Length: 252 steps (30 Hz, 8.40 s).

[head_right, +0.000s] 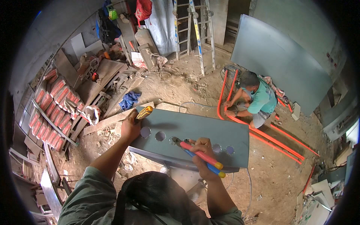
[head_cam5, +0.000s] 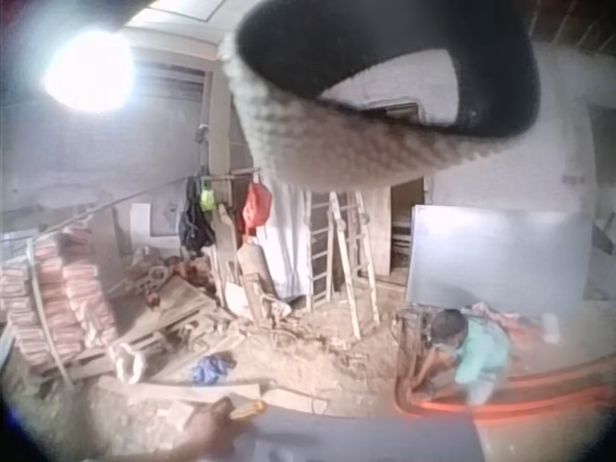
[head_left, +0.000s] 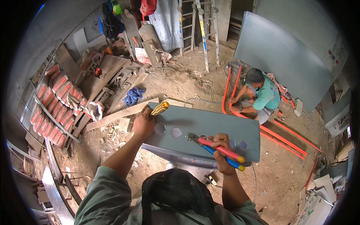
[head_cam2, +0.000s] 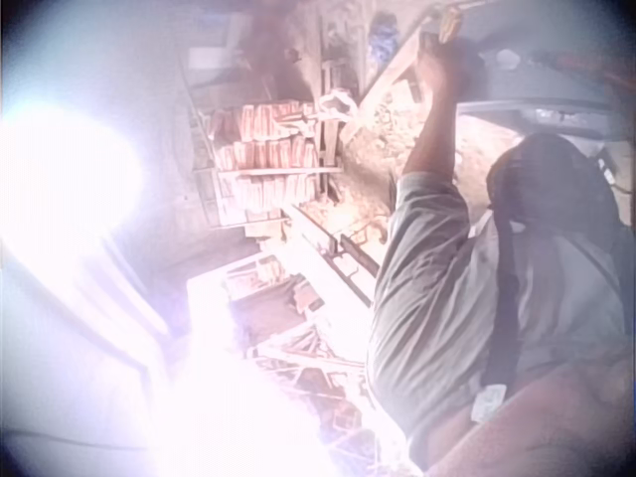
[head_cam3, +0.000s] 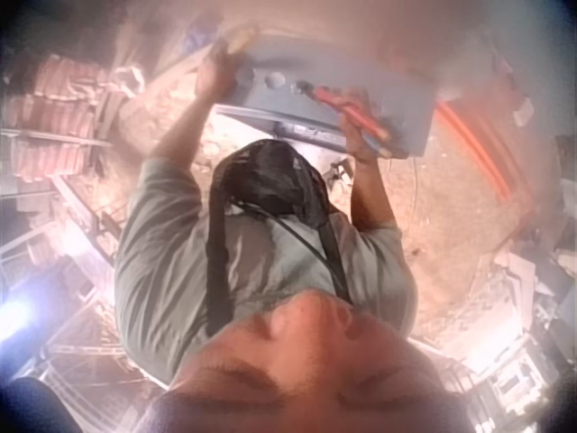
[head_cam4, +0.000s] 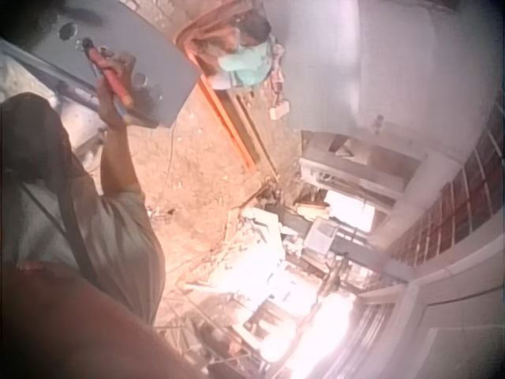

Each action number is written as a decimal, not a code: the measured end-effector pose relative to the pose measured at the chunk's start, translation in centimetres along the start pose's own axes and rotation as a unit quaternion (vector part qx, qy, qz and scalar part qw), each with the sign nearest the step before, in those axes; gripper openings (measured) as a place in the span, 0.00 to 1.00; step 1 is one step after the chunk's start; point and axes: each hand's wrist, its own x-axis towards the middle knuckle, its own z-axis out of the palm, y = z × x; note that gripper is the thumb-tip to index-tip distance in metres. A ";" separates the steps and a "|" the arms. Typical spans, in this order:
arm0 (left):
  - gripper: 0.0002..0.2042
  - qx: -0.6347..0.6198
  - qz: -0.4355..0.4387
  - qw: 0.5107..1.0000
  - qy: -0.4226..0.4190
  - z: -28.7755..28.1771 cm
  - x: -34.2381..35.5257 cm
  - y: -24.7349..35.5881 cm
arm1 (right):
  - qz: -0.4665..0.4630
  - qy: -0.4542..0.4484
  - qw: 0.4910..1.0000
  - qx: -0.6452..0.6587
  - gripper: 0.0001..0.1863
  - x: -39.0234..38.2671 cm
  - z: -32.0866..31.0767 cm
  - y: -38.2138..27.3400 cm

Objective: The person uses a screwdriver and pliers to work on the top surface of a grey electrical cabinet, repeatedly prying and adjusting components. Another person in the background handles red conduit pipes.

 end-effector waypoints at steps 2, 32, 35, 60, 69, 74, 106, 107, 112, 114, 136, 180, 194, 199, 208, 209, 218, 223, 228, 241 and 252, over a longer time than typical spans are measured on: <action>0.13 0.003 -0.021 1.000 -0.011 -0.5 -0.1 0.4 | -0.049 0.036 0.998 0.009 0.16 1.5 2.0 -0.5; 0.11 -0.038 0.030 0.999 -0.016 -1.3 -0.9 -1.7 | 0.101 0.121 0.980 0.121 0.16 9.8 5.4 -2.0; 0.11 -0.031 0.035 0.999 -0.014 -0.9 -0.6 -1.3 | 0.121 0.086 0.984 -0.098 0.18 4.3 2.1 -3.0; 0.11 0.002 0.027 0.999 -0.033 -0.8 -0.6 -0.7 | 0.254 0.064 0.965 0.011 0.24 2.8 4.0 -9.2; 0.11 -0.022 0.054 0.998 0.034 0.1 -0.5 -2.0 | 0.252 -0.024 0.953 -0.166 0.26 8.3 4.8 -12.0; 0.11 -0.024 0.064 0.997 0.023 0.1 -0.6 -2.2 | 0.299 0.031 0.951 -0.077 0.26 8.2 4.5 -11.4; 0.13 -0.194 0.201 0.940 -0.198 -7.0 -8.8 15.7 | 0.190 0.052 0.971 -0.131 0.20 2.7 3.4 -9.9; 0.14 -0.217 0.183 0.928 -0.241 -7.4 -8.8 15.9 | 0.181 0.047 0.972 -0.142 0.20 2.4 3.1 -9.1; 0.25 -0.275 0.396 0.856 -0.185 -2.1 -11.3 13.5 | 0.146 0.090 0.976 -0.136 0.20 -3.0 2.4 -7.4; 0.30 -0.223 0.431 0.862 -0.148 -1.0 -12.3 13.9 | 0.142 0.093 0.975 -0.142 0.20 -3.7 2.4 -7.2; 0.25 -0.211 0.368 0.905 -0.036 0.6 -14.2 12.5 | 0.675 -0.106 0.719 0.125 0.45 4.1 -2.9 -15.4; 0.22 -0.166 0.403 0.900 -0.016 0.8 -15.3 9.3 | 0.558 -0.083 0.822 -0.079 0.29 4.3 3.8 -16.3; 0.21 -0.221 0.339 0.903 0.143 3.4 -13.5 9.8 | 0.244 0.076 0.957 -0.141 0.26 -1.9 4.1 -12.3; 0.20 -0.235 0.369 0.892 0.110 1.6 -12.0 9.1 | 0.262 0.135 0.955 -0.029 0.26 -4.2 6.1 -9.1; 0.21 -0.215 0.378 0.894 0.105 0.9 -11.0 9.1 | 0.479 0.118 0.843 -0.215 0.24 -12.3 6.7 -4.6; 0.21 -0.227 0.376 0.890 0.120 1.5 -10.9 9.2 | 0.469 0.092 0.837 -0.267 0.24 -12.1 6.3 -4.7; 0.23 -0.251 0.330 0.906 0.086 1.0 -9.0 7.7 | 0.505 0.018 0.809 -0.300 0.25 -5.2 5.9 -11.1; 0.26 -0.265 0.413 0.871 0.021 -1.2 -7.8 9.9 | 0.486 0.029 0.834 -0.261 0.22 -9.6 4.5 -7.0; 0.23 -0.181 0.450 0.874 -0.037 0.6 -9.2 12.4 | 0.535 0.089 0.824 -0.161 0.16 -7.5 5.3 -10.2; 0.28 -0.178 0.452 0.874 0.011 3.0 -14.1 12.4 | 0.526 0.105 0.821 -0.196 0.08 -4.1 4.5 -13.5; 0.41 -0.209 0.372 0.904 0.009 0.5 -13.3 12.8 | 0.578 0.060 0.814 -0.020 0.06 3.5 1.6 -15.4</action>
